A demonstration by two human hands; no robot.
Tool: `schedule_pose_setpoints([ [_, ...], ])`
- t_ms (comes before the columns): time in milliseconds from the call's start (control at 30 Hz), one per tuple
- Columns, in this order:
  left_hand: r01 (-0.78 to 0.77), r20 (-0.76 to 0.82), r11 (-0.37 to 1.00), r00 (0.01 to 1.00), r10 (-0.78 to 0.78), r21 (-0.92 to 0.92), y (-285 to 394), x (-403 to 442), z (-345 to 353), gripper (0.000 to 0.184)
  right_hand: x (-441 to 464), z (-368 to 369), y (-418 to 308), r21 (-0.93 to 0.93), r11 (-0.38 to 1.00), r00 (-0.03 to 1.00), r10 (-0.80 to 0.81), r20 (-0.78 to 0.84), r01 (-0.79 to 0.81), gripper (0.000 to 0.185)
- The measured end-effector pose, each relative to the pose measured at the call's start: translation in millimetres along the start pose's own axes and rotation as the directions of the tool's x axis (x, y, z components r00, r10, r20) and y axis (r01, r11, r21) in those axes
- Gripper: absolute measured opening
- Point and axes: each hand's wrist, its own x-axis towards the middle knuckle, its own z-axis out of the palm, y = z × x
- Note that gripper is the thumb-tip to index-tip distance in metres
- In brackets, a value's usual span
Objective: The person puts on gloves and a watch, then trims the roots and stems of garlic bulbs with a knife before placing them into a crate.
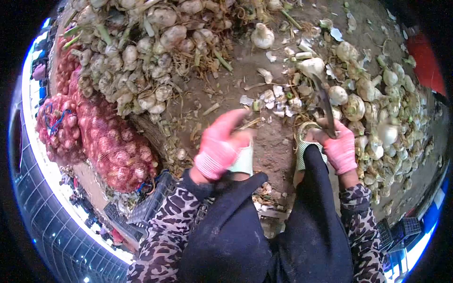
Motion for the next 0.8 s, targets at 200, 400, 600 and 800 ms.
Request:
schedule_pose_setpoints([
  [200, 0.827, -0.644, 0.293, 0.558, -0.523, 0.479, -163.0, -69.3, -101.3, 0.046, -0.8, 1.0, 15.5, 0.062, 0.992, 0.993, 0.112, -0.024, -0.11, 0.02],
  [400, 0.691, -0.437, 0.65, 0.714, -0.547, 0.315, -119.1, -85.6, -120.7, 0.044, -11.1, 3.7, -7.4, 0.105, 0.994, 0.999, 0.034, -0.02, -0.032, 0.022],
  [600, 0.628, -0.587, 0.592, 0.753, -0.297, 0.505, 65.9, -169.3, -207.1, 0.031, -8.2, -0.6, -2.0, 0.193, 0.981, 1.0, -0.01, -0.024, 0.014, 0.022],
  [800, 0.609, -0.538, -0.249, 0.353, -0.765, 0.753, 95.2, -227.4, -245.3, 0.055, -3.1, 4.7, 1.8, 0.15, 0.988, 0.999, -0.029, 0.046, 0.022, 0.028],
])
